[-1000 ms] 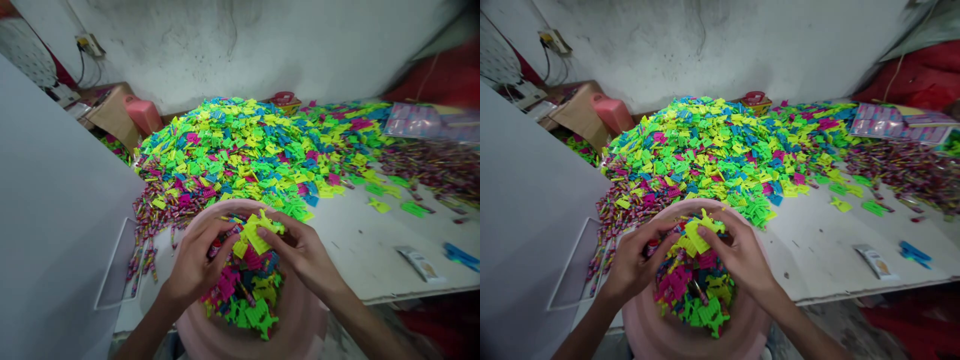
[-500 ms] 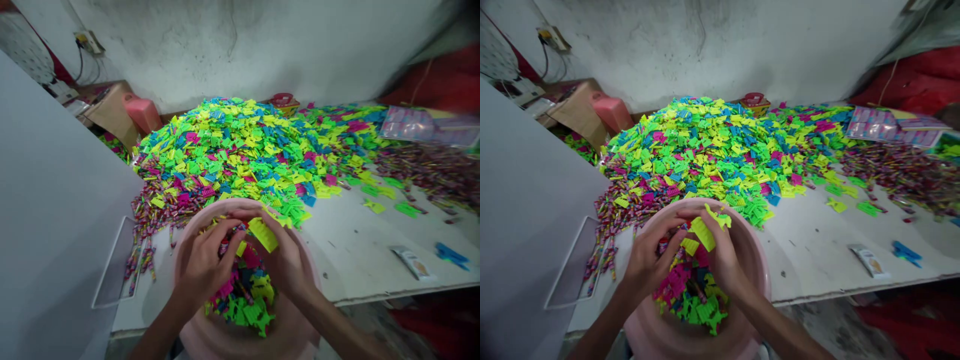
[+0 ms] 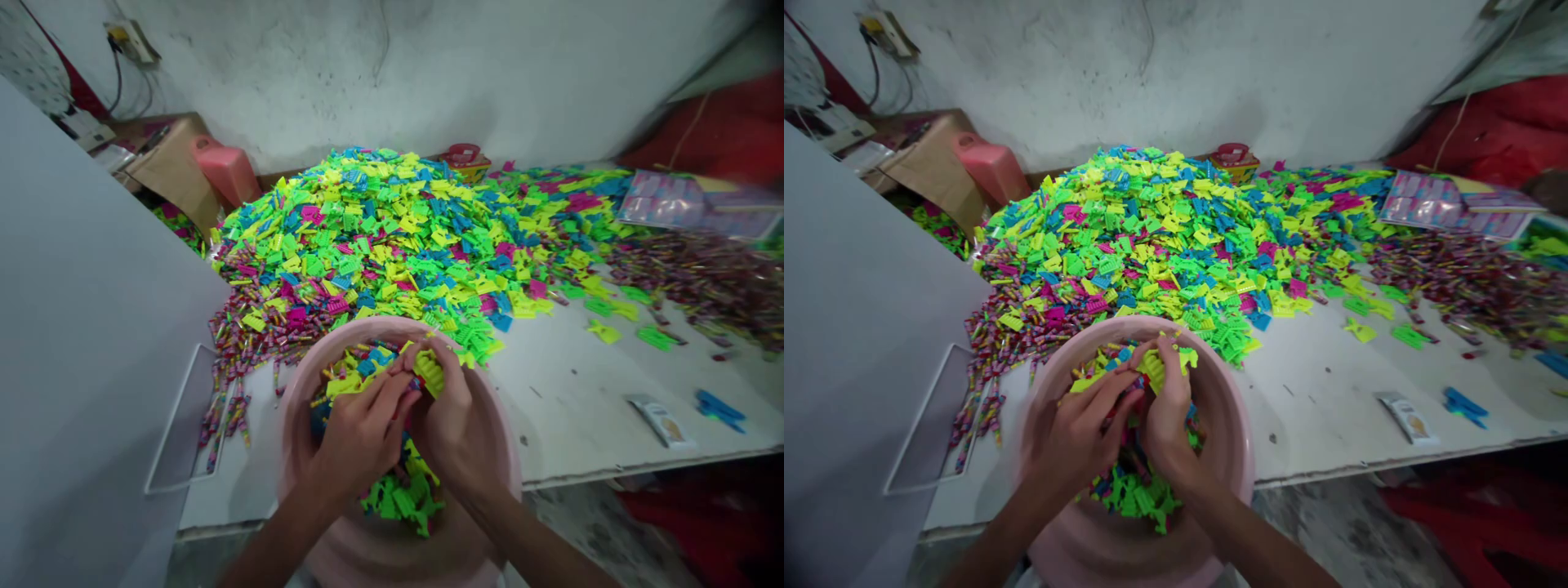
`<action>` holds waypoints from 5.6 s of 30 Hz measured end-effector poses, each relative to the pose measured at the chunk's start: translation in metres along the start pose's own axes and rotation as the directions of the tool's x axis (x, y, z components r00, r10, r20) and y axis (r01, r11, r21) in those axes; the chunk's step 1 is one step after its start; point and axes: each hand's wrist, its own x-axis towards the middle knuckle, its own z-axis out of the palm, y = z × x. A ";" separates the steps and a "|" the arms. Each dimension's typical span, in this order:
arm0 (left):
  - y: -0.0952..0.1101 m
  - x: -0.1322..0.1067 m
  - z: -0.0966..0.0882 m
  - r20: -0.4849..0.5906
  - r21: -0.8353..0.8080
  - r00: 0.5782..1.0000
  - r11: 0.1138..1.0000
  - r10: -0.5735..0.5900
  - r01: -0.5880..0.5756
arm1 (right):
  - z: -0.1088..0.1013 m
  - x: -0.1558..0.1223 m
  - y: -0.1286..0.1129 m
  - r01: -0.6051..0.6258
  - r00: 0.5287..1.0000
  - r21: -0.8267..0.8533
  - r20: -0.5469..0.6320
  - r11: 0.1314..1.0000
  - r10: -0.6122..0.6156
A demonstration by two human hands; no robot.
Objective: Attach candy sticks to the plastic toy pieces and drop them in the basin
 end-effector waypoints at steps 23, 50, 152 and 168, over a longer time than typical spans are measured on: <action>-0.055 -0.024 -0.027 0.288 -0.798 0.473 0.064 -0.833 0.599 | -0.121 0.131 0.054 0.172 0.969 -0.641 -0.024 0.748 -0.244; -0.013 0.016 -0.016 0.172 -0.607 0.798 0.576 -0.578 0.548 | -0.069 0.018 -0.033 -0.106 0.985 0.009 0.137 0.994 0.104; -0.038 0.009 -0.007 0.121 0.419 0.977 0.883 0.177 -0.212 | -0.014 -0.030 0.006 -0.281 0.944 -0.030 -0.189 0.959 0.270; -0.035 0.016 -0.010 0.163 0.257 0.973 0.945 0.163 -0.201 | -0.019 -0.024 -0.005 -0.230 0.963 -0.024 -0.152 0.973 0.224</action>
